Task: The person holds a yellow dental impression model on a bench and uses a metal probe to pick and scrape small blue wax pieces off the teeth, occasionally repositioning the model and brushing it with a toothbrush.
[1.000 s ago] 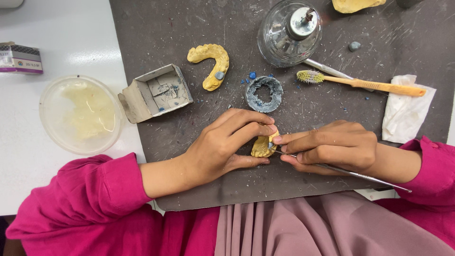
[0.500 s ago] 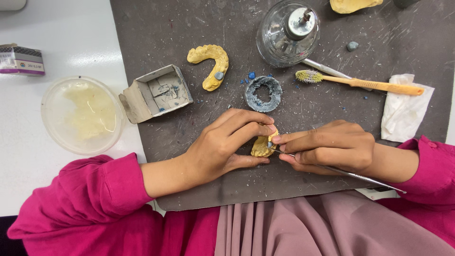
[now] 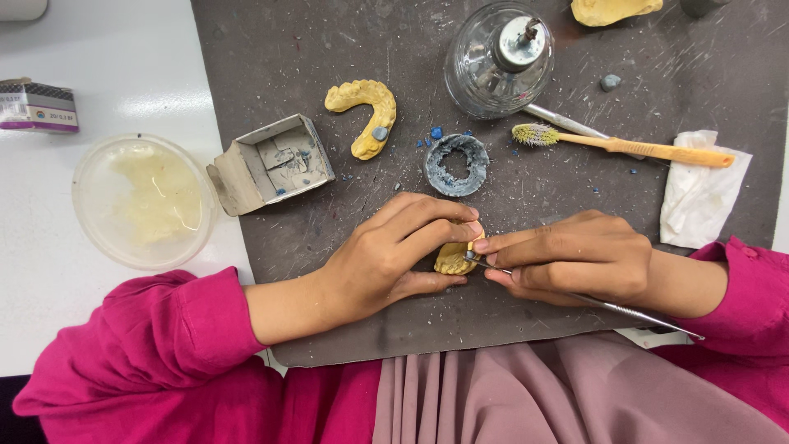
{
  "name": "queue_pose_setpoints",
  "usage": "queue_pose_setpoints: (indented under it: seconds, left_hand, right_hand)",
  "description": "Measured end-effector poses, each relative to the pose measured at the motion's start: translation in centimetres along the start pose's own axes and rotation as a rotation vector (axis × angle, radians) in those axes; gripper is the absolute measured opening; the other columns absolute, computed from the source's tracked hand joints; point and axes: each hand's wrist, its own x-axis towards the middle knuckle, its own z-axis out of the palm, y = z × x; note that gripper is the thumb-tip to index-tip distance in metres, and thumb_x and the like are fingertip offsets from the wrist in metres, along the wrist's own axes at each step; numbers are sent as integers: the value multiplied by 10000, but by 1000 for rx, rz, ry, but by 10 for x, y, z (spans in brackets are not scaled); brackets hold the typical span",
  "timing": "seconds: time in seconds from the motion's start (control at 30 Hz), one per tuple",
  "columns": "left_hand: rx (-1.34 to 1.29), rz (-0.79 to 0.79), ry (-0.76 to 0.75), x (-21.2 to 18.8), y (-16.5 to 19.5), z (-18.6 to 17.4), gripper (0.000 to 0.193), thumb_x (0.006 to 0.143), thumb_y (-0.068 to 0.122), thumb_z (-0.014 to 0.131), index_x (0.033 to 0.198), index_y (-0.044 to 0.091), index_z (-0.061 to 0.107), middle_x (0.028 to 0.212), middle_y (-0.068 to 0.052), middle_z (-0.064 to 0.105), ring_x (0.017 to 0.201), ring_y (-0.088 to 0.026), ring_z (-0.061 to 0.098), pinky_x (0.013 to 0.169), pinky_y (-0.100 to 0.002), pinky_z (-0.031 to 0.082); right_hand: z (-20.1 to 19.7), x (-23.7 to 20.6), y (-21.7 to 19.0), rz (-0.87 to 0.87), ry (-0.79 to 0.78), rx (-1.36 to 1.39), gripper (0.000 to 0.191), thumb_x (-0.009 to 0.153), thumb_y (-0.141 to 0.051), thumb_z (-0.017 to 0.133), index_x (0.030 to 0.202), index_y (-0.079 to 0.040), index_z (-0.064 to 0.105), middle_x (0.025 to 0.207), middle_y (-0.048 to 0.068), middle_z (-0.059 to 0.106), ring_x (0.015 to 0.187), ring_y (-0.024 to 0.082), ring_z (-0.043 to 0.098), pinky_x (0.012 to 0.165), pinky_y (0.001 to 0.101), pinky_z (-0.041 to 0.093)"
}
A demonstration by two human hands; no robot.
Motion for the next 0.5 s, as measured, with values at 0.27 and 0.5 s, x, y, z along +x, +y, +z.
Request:
queue_pose_setpoints:
  seconds: [0.27, 0.5]
  left_hand:
    - [-2, 8, 5, 0, -1, 1, 554, 775, 135, 880, 1259, 75, 617, 1354, -53, 618, 1253, -273, 628, 1058, -398, 531]
    - [-31, 8, 25, 0, -4, 3, 531, 815, 218, 895, 1244, 71, 619, 1353, -76, 618, 1235, -274, 651, 1033, -394, 554]
  right_hand:
    - [1, 1, 1, -48, 1, -50, 190, 834, 23, 848, 820, -37, 668, 1013, 151, 753, 848, 243, 791, 639, 301, 649]
    - [0, 1, 5, -94, -9, 4, 215, 846, 49, 830, 820, -28, 630, 1035, 190, 744, 865, 260, 792, 656, 313, 664]
